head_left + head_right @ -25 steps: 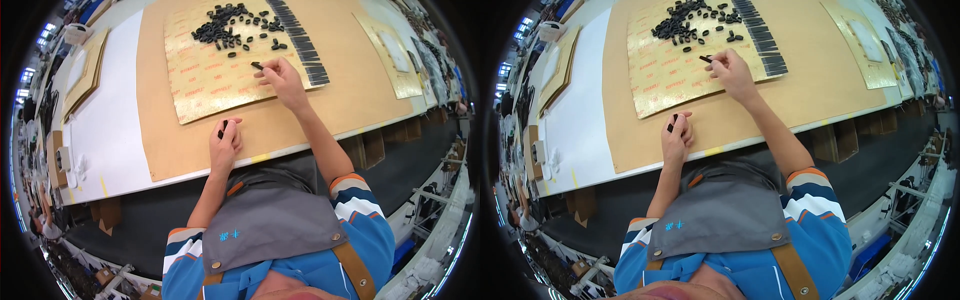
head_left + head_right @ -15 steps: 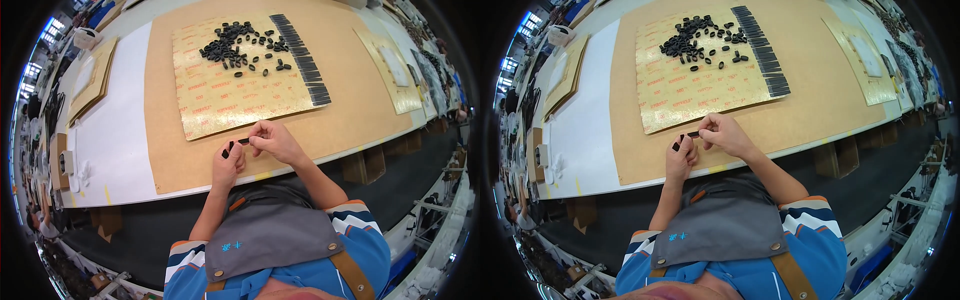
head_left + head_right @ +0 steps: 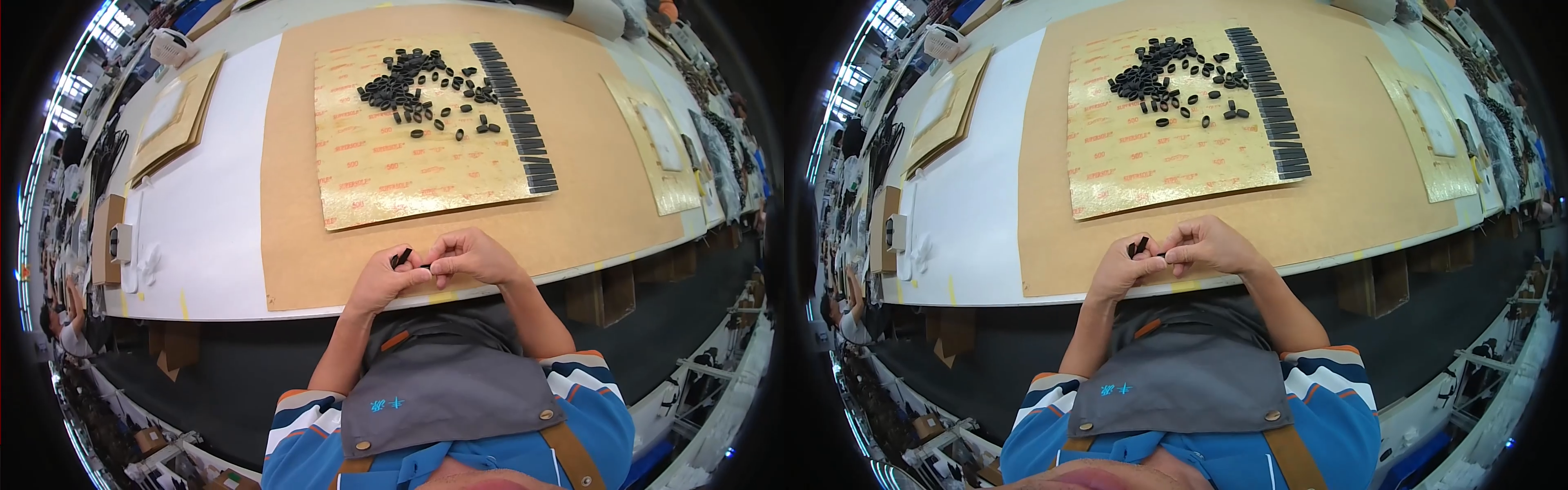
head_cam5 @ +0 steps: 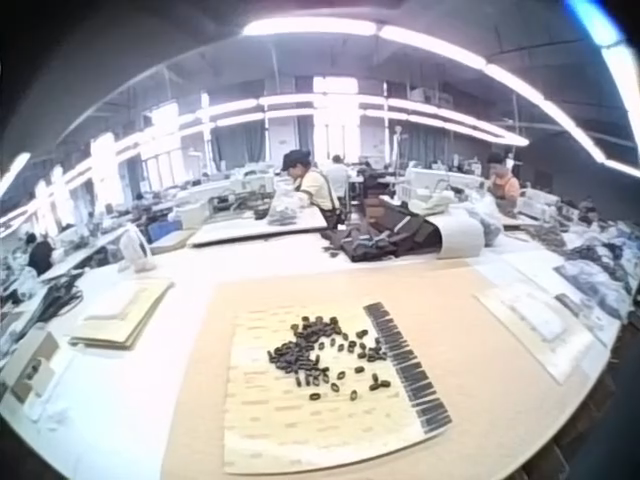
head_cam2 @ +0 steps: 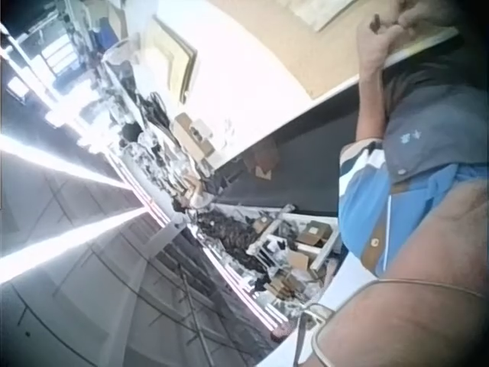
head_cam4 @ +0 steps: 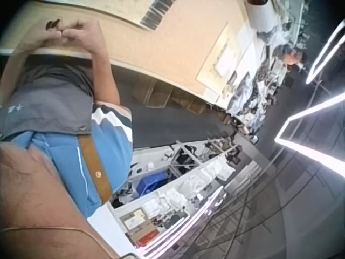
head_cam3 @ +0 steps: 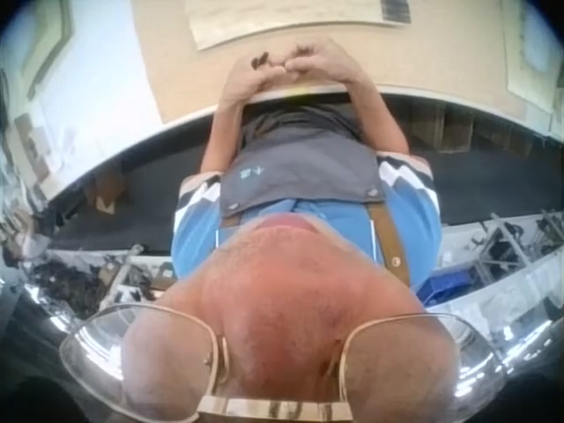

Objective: The recorder is manually assembling small black rubber or leather components by fitting them together or onto a template.

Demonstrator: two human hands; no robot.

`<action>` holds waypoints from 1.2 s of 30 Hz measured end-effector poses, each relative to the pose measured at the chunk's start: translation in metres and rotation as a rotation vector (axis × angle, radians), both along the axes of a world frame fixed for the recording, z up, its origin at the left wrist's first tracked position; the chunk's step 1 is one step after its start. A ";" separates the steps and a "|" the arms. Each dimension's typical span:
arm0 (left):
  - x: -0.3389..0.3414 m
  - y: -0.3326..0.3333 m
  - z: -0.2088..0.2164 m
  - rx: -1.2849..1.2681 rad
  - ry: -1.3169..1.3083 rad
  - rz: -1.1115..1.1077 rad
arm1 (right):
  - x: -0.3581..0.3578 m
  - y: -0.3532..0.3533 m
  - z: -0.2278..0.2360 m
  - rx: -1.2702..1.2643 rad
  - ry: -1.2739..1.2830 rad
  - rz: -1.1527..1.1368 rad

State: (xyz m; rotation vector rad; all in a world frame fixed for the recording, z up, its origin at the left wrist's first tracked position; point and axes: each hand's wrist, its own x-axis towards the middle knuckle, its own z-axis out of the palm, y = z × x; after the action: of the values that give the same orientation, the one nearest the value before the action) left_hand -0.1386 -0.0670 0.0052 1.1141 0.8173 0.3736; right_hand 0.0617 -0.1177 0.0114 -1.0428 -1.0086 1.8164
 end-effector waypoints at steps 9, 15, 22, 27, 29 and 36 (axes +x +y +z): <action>0.002 0.002 0.004 -0.052 0.046 0.011 | -0.003 -0.002 -0.006 -0.076 -0.034 -0.099; 0.001 0.004 0.003 -0.011 0.051 -0.025 | -0.002 -0.001 -0.006 -0.094 -0.043 -0.109; 0.003 0.000 -0.001 0.028 0.087 -0.034 | -0.004 -0.007 -0.011 -0.067 -0.058 -0.089; 0.006 -0.002 -0.007 -0.026 0.120 0.010 | -0.004 -0.009 -0.013 -0.075 -0.067 -0.082; 0.009 0.002 -0.007 -0.012 0.141 0.032 | -0.001 -0.005 -0.015 -0.080 -0.051 -0.065; 0.007 0.011 -0.002 -0.095 0.027 0.006 | 0.019 -0.003 -0.015 0.020 0.050 -0.030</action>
State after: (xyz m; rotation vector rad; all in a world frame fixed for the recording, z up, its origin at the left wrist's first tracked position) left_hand -0.1311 -0.0564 0.0031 1.0302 0.8540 0.3216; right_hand 0.0806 -0.1210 -0.0035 -0.9911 -0.9745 1.7962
